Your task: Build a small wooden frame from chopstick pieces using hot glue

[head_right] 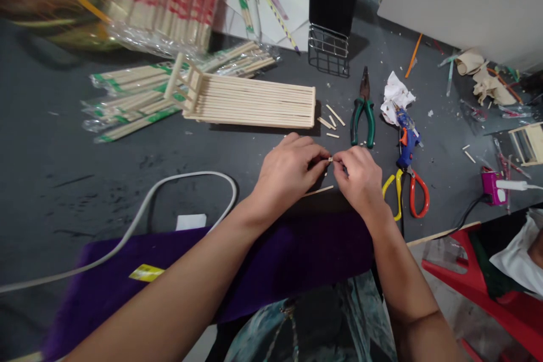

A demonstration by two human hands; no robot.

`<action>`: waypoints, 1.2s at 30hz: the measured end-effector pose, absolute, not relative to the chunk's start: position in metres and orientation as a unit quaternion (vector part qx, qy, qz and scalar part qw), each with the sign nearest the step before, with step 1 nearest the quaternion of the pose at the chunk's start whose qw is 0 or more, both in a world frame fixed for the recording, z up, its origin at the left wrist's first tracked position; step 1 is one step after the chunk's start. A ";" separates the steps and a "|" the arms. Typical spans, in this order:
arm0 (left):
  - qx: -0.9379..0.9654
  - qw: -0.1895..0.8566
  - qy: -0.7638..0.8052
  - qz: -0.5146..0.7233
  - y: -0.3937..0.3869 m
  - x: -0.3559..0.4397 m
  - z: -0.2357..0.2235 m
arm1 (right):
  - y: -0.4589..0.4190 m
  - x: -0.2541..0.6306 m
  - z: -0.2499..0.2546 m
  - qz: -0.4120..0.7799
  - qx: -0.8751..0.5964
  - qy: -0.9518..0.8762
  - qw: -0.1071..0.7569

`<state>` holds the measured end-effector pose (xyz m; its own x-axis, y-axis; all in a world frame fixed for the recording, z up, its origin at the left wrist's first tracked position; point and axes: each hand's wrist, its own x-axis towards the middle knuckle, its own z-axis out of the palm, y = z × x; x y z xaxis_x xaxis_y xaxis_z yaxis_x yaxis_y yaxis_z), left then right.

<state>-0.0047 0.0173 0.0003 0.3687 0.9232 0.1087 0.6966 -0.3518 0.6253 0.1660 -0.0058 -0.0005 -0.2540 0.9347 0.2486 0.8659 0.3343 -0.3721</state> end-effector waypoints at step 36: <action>0.786 0.254 0.518 0.225 0.017 -0.004 0.001 | -0.005 0.164 -0.001 0.090 -0.578 -0.777 0.235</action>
